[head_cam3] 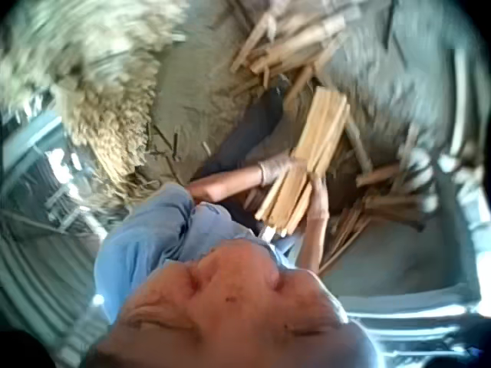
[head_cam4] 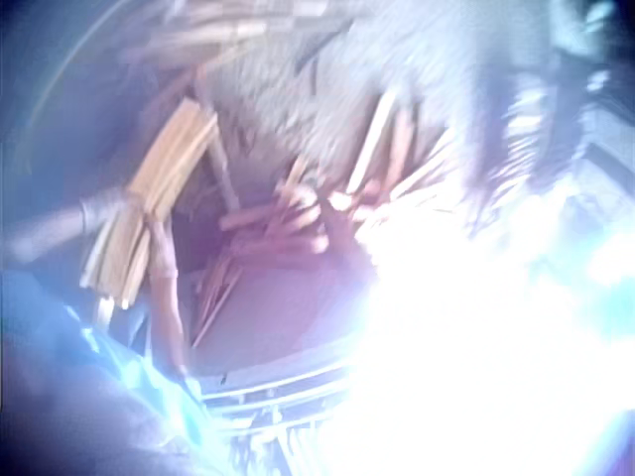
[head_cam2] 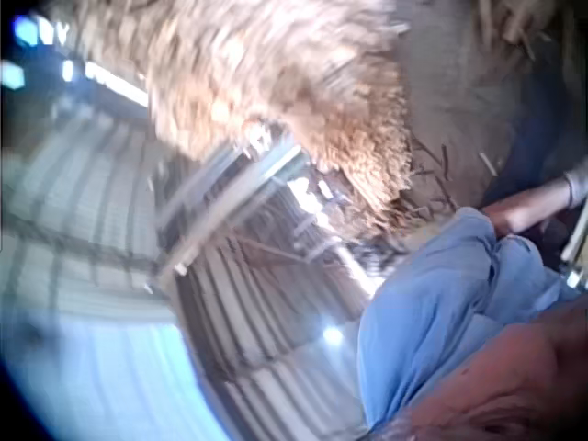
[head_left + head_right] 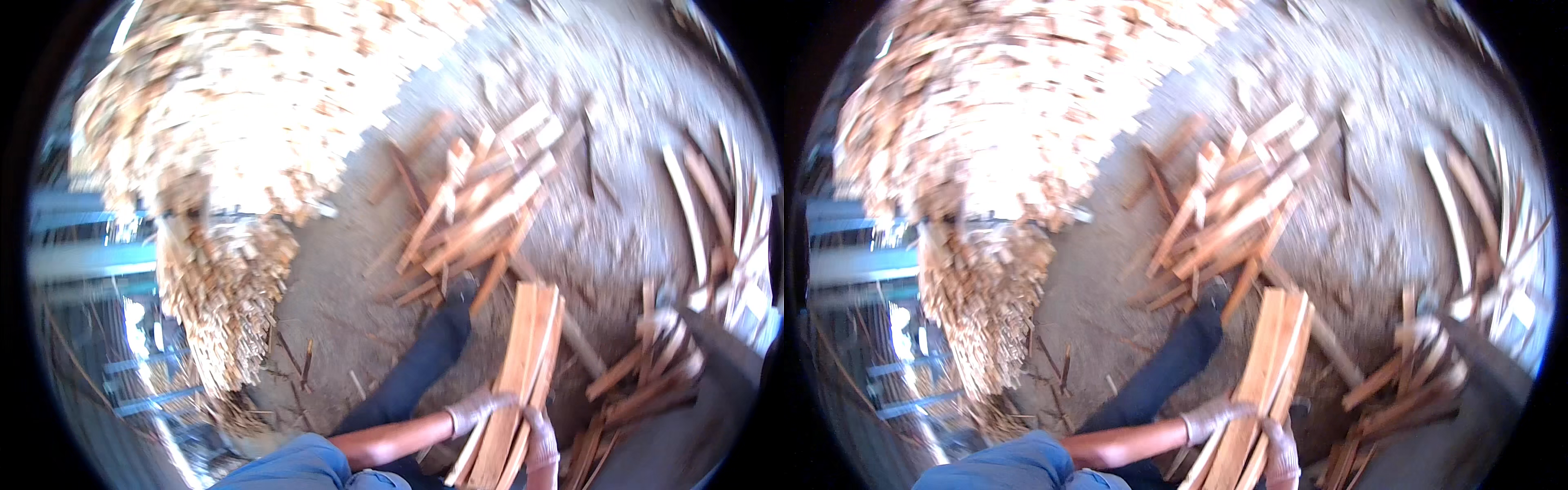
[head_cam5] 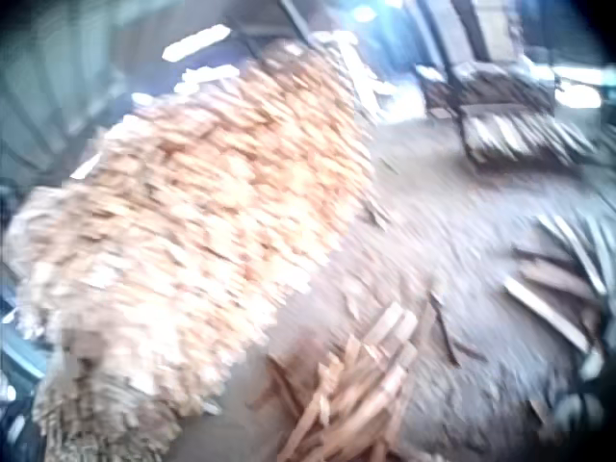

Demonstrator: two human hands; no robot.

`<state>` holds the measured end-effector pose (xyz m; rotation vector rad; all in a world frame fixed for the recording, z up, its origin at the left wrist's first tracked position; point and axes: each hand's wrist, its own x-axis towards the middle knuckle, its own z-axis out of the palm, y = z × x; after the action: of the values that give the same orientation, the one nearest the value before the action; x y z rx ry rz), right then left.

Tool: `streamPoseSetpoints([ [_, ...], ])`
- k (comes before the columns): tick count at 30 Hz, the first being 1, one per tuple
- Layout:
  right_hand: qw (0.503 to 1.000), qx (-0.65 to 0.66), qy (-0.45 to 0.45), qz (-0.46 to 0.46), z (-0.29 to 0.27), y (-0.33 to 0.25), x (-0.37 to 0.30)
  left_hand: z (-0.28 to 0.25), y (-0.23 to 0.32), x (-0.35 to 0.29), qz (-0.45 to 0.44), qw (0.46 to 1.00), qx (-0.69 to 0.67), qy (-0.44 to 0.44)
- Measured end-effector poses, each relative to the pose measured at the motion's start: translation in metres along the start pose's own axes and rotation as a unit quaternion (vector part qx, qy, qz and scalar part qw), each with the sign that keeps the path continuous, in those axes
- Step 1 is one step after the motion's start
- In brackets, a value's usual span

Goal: The person repeatedly picks up small wooden planks from a pile on the floor, gathers them into bundles, and stacks them onto a growing pile. The person wears gloves and moves between the floor and the stack throughout the clip.

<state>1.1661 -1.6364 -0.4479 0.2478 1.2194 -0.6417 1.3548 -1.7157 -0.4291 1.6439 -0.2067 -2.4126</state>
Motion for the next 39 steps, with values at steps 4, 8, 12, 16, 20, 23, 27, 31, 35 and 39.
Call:
streamPoseSetpoints([
  [4, 0.981, -0.125, -0.071, -0.129, 0.08, -0.069, -0.07, 0.009, -0.002, -0.028, 0.166, 0.985, -0.032, 0.027],
  [8, 0.937, -0.201, -0.166, -0.232, 0.15, -0.116, -0.124, 0.022, 0.074, -0.125, 0.301, 0.953, -0.032, 0.012],
  [12, 0.877, -0.274, -0.229, -0.32, 0.273, -0.147, -0.176, 0.001, 0.143, -0.21, 0.428, 0.9, -0.086, -0.011],
  [16, 0.764, -0.419, -0.244, -0.426, 0.405, -0.174, -0.208, -0.046, 0.224, -0.311, 0.489, 0.864, -0.116, 0.03],
  [20, 0.683, -0.441, -0.306, -0.494, 0.556, -0.19, -0.241, -0.11, 0.335, -0.421, 0.626, 0.772, -0.084, 0.064],
  [23, 0.622, -0.403, -0.388, -0.548, 0.689, -0.203, -0.244, -0.166, 0.414, -0.522, 0.696, 0.715, -0.012, 0.064],
  [27, 0.595, -0.416, -0.488, -0.484, 0.892, -0.186, -0.293, -0.262, 0.494, -0.637, 0.707, 0.694, -0.01, 0.139],
  [31, 0.627, -0.499, -0.479, -0.358, 1.069, -0.141, -0.333, -0.362, 0.542, -0.728, 0.697, 0.64, 0.031, 0.321],
  [35, 0.487, -0.621, -0.326, -0.52, 1.198, -0.129, -0.213, -0.358, 0.502, -0.689, 0.652, 0.44, 0.192, 0.586],
  [39, 0.353, -0.701, -0.178, -0.594, 1.242, -0.069, -0.173, -0.429, 0.454, -0.632, 0.554, 0.218, 0.314, 0.739],
])
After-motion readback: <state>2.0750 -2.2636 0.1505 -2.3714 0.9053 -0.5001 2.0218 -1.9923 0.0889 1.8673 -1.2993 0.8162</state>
